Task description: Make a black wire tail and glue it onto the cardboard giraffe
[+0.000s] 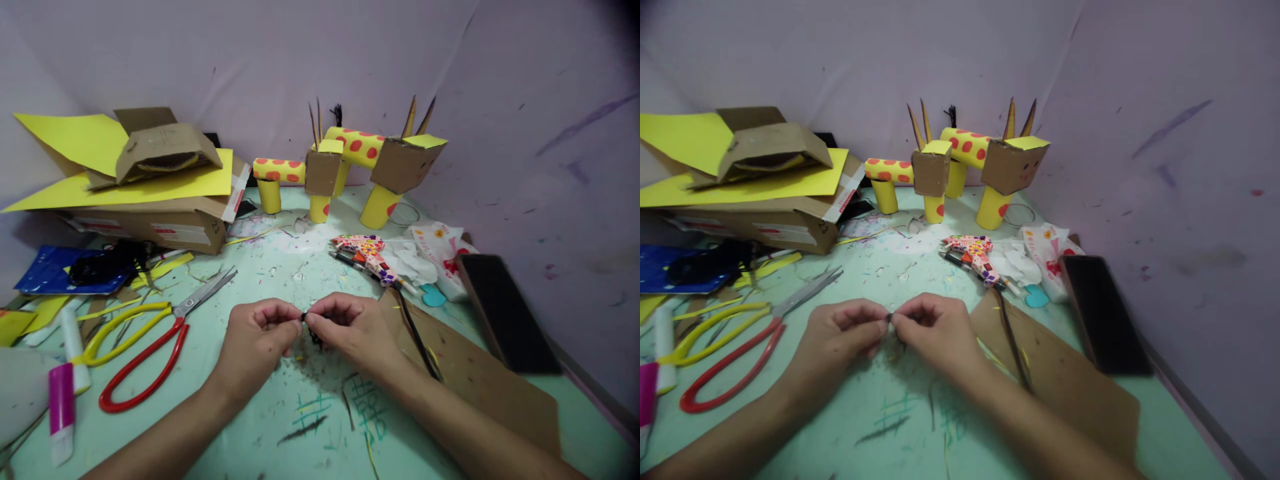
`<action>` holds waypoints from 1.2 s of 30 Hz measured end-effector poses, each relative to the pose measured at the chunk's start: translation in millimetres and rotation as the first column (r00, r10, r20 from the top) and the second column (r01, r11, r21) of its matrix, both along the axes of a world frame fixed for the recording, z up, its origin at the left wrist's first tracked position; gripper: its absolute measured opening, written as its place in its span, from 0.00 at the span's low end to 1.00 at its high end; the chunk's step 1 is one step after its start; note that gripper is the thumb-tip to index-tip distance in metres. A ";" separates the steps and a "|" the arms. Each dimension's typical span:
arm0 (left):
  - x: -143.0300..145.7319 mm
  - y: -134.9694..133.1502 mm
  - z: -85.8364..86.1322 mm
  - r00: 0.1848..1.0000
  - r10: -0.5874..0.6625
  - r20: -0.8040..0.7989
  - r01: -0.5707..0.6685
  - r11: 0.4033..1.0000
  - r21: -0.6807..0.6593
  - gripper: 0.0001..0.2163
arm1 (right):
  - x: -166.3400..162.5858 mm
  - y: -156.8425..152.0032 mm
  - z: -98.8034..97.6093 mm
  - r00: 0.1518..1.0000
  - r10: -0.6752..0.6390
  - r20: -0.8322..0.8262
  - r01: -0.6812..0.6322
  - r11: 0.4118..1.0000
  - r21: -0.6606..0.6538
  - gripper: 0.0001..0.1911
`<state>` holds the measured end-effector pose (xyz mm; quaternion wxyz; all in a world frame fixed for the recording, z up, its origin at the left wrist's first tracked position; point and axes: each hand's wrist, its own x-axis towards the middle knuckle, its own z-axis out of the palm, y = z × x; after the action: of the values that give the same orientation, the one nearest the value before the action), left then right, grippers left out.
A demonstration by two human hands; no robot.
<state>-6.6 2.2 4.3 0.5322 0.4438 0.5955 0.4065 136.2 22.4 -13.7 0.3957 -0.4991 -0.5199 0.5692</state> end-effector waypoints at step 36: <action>-17.6 3.9 -15.6 0.834 -0.010 -0.551 0.499 0.436 0.749 0.08 | 7.8 3.8 1.7 0.940 0.120 -0.320 -0.238 0.902 -0.360 0.11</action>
<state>-24.2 6.1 -11.3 0.1270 0.8219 0.3362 0.4419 144.0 26.2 -12.0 0.3048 -0.4290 -0.3755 0.7629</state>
